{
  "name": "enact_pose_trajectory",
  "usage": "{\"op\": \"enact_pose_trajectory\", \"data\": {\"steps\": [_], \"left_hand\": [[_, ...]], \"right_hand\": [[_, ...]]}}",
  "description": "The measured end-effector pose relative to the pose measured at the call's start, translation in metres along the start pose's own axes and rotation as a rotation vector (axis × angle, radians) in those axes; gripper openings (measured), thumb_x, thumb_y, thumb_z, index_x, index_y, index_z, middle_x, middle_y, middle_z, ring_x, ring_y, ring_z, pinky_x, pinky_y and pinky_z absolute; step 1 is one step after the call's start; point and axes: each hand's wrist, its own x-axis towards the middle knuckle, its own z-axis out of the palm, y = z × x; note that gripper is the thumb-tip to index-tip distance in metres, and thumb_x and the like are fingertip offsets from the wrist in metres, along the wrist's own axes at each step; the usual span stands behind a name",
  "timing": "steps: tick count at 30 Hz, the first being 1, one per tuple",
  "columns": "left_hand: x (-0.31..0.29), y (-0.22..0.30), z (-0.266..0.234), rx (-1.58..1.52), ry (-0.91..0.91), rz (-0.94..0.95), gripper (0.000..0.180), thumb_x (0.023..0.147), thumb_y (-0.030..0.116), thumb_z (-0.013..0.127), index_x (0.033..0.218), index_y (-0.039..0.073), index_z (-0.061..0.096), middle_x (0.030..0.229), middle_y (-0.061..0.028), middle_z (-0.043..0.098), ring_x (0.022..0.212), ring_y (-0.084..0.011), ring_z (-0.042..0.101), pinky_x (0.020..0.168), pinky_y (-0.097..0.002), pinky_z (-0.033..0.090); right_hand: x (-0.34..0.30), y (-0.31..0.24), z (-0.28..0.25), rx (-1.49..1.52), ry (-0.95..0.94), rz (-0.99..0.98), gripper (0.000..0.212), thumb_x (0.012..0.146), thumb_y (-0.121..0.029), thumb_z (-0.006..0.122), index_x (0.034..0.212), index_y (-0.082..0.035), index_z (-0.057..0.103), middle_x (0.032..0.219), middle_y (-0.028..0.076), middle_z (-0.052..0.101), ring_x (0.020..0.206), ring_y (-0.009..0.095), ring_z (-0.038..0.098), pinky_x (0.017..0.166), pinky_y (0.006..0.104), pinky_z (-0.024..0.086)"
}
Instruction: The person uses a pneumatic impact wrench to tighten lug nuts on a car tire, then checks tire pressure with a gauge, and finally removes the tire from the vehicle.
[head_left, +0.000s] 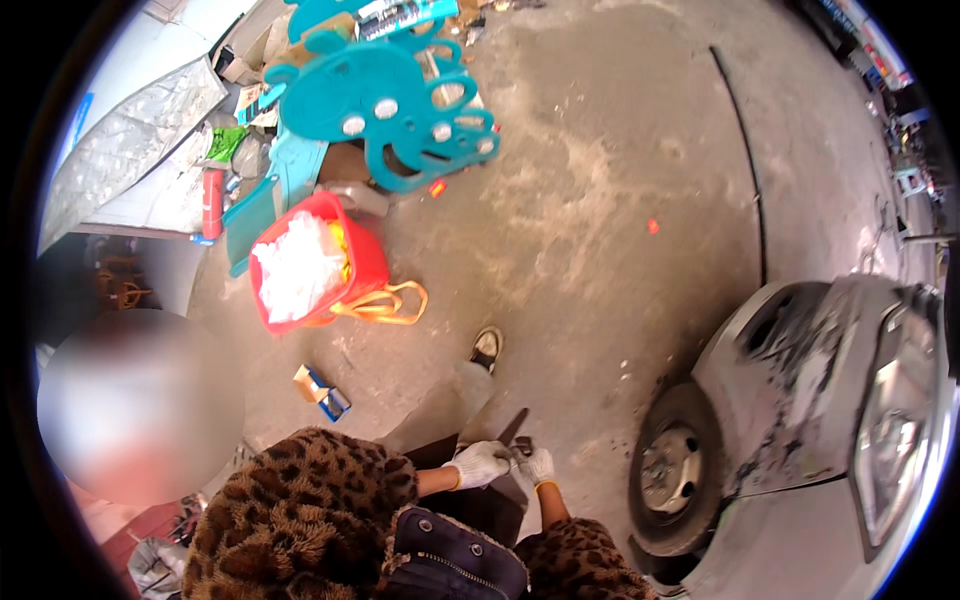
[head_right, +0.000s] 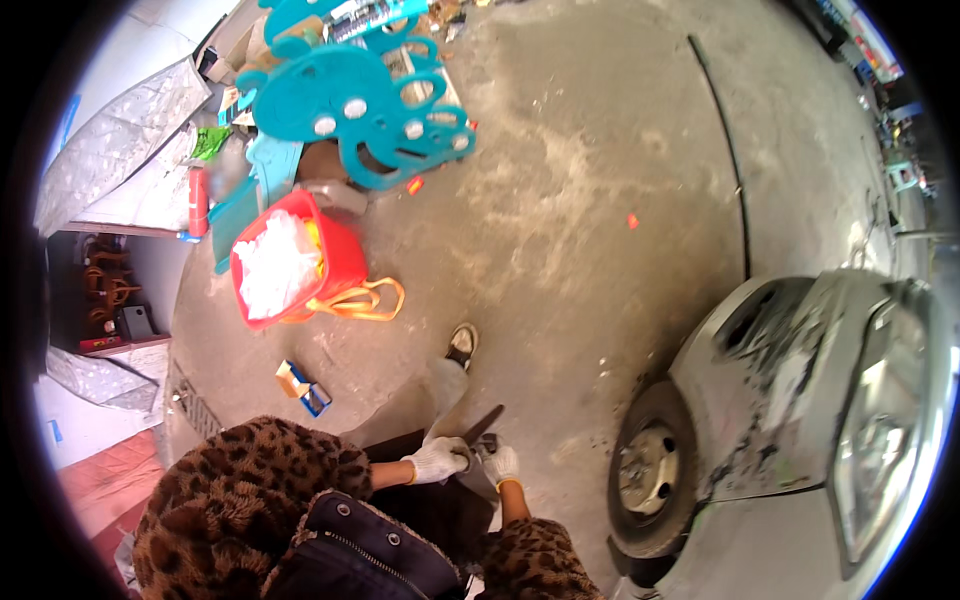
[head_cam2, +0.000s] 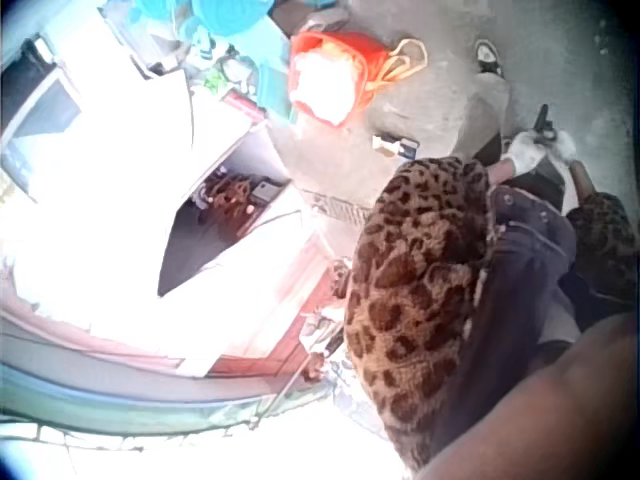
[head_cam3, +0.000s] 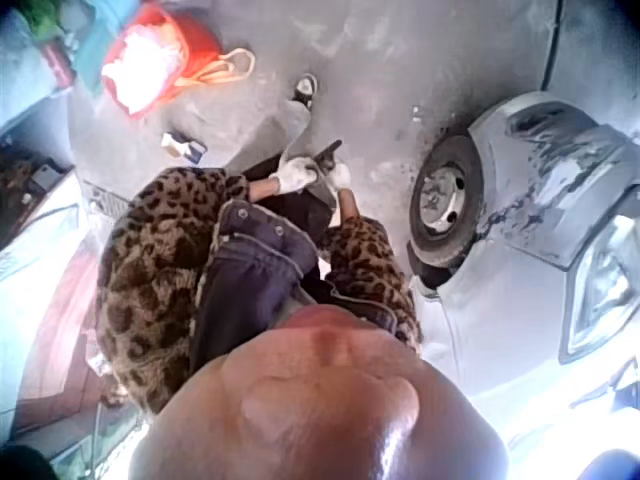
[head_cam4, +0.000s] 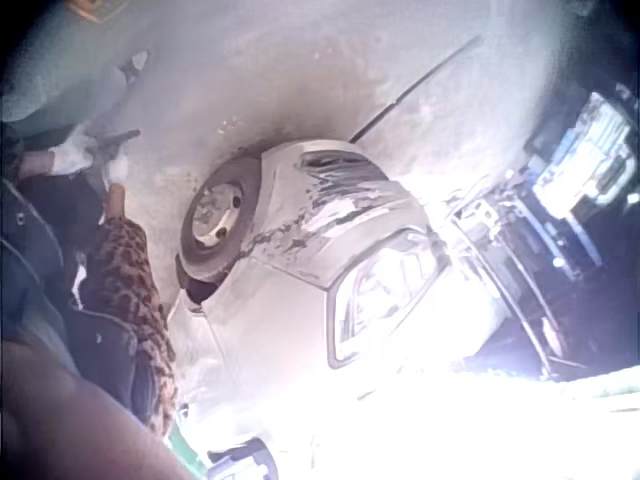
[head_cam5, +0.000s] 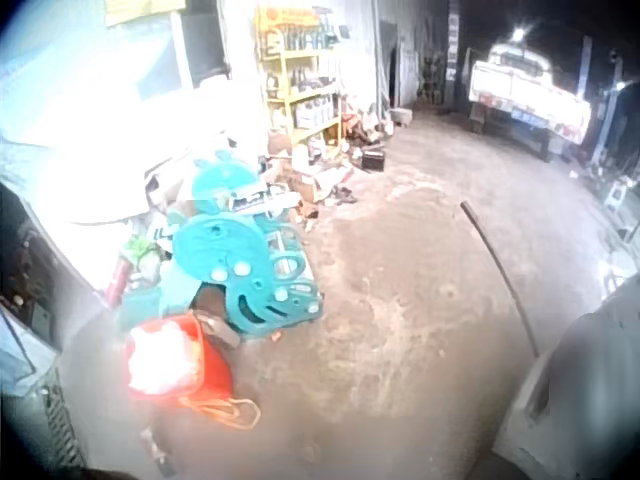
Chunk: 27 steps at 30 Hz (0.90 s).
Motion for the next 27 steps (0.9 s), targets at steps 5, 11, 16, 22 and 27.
{"op": "enact_pose_trajectory", "data": {"steps": [5,11,16,22,27], "left_hand": [[0.002,0.076,-0.08,0.32,0.159,0.098,0.034,0.083,0.029,0.053,0.098,0.008,0.074,0.113,-0.0168,0.068,0.106,-0.0376,0.063,0.092,-0.0446,0.05],[0.029,0.207,-0.214,0.264,0.375,0.076,0.031,0.081,0.024,0.055,0.096,0.004,0.073,0.088,-0.0217,0.07,0.088,-0.0374,0.069,0.08,-0.0435,0.054],[0.089,0.297,-0.307,0.074,0.384,0.029,0.025,0.082,0.02,0.058,0.092,0.001,0.07,0.065,-0.0132,0.062,0.057,-0.0203,0.059,0.057,-0.033,0.048],[0.152,0.434,-0.387,-0.45,0.528,-0.051,0.01,0.077,0.007,0.054,0.079,0.004,0.063,0.059,-0.009,0.053,0.046,-0.0241,0.054,0.038,-0.0331,0.041],[0.17,0.538,-0.472,-0.753,0.505,-0.131,0.006,0.079,0.009,0.05,0.079,0.005,0.054,0.065,-0.0092,0.051,0.048,-0.0216,0.052,0.037,-0.0265,0.038]], "right_hand": [[-0.007,-0.074,-0.073,0.527,0.1,0.16,0.028,0.093,-0.017,0.066,0.116,0.0,0.066,0.09,0.01,0.071,0.07,0.017,0.067,0.062,0.0275,0.052],[-0.062,-0.098,-0.148,0.949,0.405,0.421,0.02,0.096,-0.013,0.063,0.113,-0.003,0.066,0.086,0.011,0.07,0.064,0.021,0.067,0.056,0.031,0.054],[-0.06,-0.063,-0.171,0.974,0.558,0.649,0.009,0.092,-0.012,0.065,0.098,-0.007,0.068,0.074,0.007,0.067,0.054,0.02,0.061,0.047,0.0347,0.048],[0.073,-0.034,-0.216,0.994,0.273,0.833,0.025,0.093,-0.024,0.058,0.107,-0.005,0.067,0.079,0.013,0.069,0.064,0.026,0.064,0.056,0.0376,0.051],[0.259,-0.196,-0.422,1.033,0.719,0.358,0.04,0.093,-0.033,0.06,0.112,0.001,0.067,0.087,0.013,0.072,0.081,0.023,0.068,0.073,0.0331,0.052]]}}
